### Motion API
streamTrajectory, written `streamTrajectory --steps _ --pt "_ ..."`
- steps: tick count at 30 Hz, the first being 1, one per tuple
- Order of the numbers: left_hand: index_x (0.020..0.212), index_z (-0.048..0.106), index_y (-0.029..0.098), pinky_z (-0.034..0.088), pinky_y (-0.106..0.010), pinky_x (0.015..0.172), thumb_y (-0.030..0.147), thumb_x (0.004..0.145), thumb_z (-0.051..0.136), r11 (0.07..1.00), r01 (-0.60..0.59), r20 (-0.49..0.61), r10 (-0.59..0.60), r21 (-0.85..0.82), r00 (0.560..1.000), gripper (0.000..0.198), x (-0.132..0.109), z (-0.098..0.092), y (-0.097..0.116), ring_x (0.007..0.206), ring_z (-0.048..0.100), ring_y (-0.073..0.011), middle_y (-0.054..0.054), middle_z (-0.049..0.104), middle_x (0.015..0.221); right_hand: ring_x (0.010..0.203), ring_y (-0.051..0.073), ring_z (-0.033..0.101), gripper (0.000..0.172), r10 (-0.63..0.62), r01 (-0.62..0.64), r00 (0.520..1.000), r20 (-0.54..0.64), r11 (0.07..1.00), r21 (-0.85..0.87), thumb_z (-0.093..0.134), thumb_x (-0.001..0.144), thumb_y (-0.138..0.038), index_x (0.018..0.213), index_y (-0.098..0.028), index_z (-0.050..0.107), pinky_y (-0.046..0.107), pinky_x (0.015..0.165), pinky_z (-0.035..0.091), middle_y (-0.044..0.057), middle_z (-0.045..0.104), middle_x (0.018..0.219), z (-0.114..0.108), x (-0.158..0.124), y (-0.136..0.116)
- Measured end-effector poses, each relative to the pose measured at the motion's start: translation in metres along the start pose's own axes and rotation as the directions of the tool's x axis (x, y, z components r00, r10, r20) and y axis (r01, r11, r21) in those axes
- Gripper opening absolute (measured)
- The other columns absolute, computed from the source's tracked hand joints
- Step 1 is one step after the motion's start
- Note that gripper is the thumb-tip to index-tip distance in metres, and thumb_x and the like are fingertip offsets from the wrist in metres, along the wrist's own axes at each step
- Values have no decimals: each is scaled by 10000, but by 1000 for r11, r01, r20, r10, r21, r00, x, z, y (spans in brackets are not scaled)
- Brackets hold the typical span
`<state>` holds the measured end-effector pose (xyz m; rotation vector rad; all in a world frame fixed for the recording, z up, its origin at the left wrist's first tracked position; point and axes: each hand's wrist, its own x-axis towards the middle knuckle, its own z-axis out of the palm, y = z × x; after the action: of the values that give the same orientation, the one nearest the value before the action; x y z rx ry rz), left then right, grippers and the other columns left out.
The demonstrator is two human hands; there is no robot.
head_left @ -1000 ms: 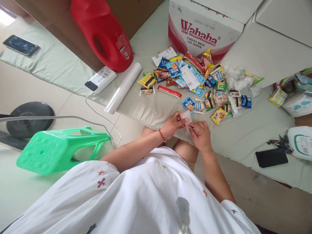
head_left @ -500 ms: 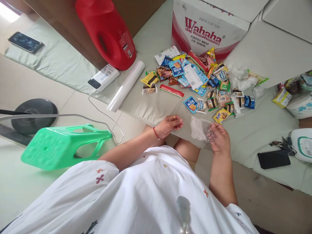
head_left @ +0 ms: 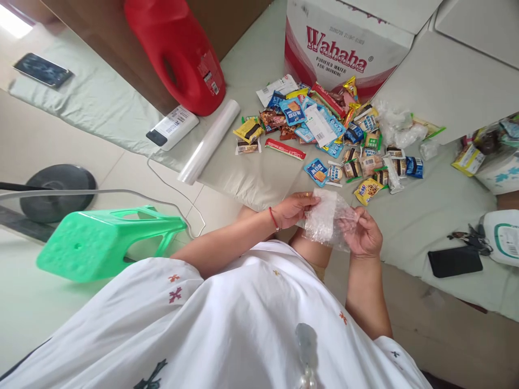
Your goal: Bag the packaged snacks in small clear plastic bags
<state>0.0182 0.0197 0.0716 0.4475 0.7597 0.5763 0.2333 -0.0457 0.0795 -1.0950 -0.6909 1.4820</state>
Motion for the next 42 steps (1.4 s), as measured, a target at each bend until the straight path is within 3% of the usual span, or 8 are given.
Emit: streamTrajectory --steps 6,13,20,26,29,33,38,42 --pt "775 594 167 407 -220 606 486 742 864 955 -265 -234 290 131 928 419 1 -1 -5 654 515 -88 29 571 722 657 122 451 371 -240 77 904 -355 906 -416 786 792 -548 827 -221 615 252 607 376 -29 545 749 -6 -6 14" --pt "768 591 177 420 -260 686 498 835 759 753 -417 -188 570 509 800 368 2 8 -22 716 505 -118 20 566 740 779 170 543 352 -322 160 946 -45 581 -798 715 883 -559 944 -212 715 316 750 457 43 659 915 48 -20 31" --pt "827 618 171 448 -272 720 572 683 868 941 -291 -125 314 172 941 494 -12 -7 -10 739 567 -129 0 626 791 798 148 595 353 -206 84 941 -267 910 -406 791 803 -534 863 -217 649 286 737 518 18 658 917 10 5 10" --pt "770 610 161 416 -265 689 629 745 825 914 -307 40 308 265 951 516 -21 -5 -4 686 495 -102 18 554 721 875 187 646 435 -270 57 887 -374 868 -493 807 765 -599 891 -205 674 331 786 547 60 712 984 -16 11 -7" --pt "738 612 159 400 -278 687 685 812 735 827 -369 163 332 424 929 545 -21 -3 -3 679 452 -108 23 507 683 1136 228 650 477 -451 220 865 -219 734 -642 713 865 -609 1151 -229 690 402 1008 516 87 700 1220 -8 6 -14" --pt "784 617 166 428 -288 709 693 882 636 753 -405 259 313 519 914 537 -19 -4 -3 721 495 -126 -7 565 757 1110 235 672 487 -147 197 980 134 625 -756 768 847 -515 1250 -251 699 390 1001 522 70 734 1169 8 2 -18" --pt "910 588 190 458 -287 750 593 896 668 599 -446 -88 655 665 750 411 -19 -8 -8 839 561 -156 -40 620 916 918 202 697 279 -76 115 993 86 669 -734 700 910 -465 1057 -229 727 331 865 533 34 759 966 16 5 -7" --pt "943 614 195 457 -274 699 565 888 692 517 -426 -54 680 742 731 382 -23 -2 -11 853 595 -172 -60 647 943 920 200 692 271 -74 133 991 111 650 -748 694 915 -466 1044 -229 726 333 871 525 34 764 982 26 3 -3"
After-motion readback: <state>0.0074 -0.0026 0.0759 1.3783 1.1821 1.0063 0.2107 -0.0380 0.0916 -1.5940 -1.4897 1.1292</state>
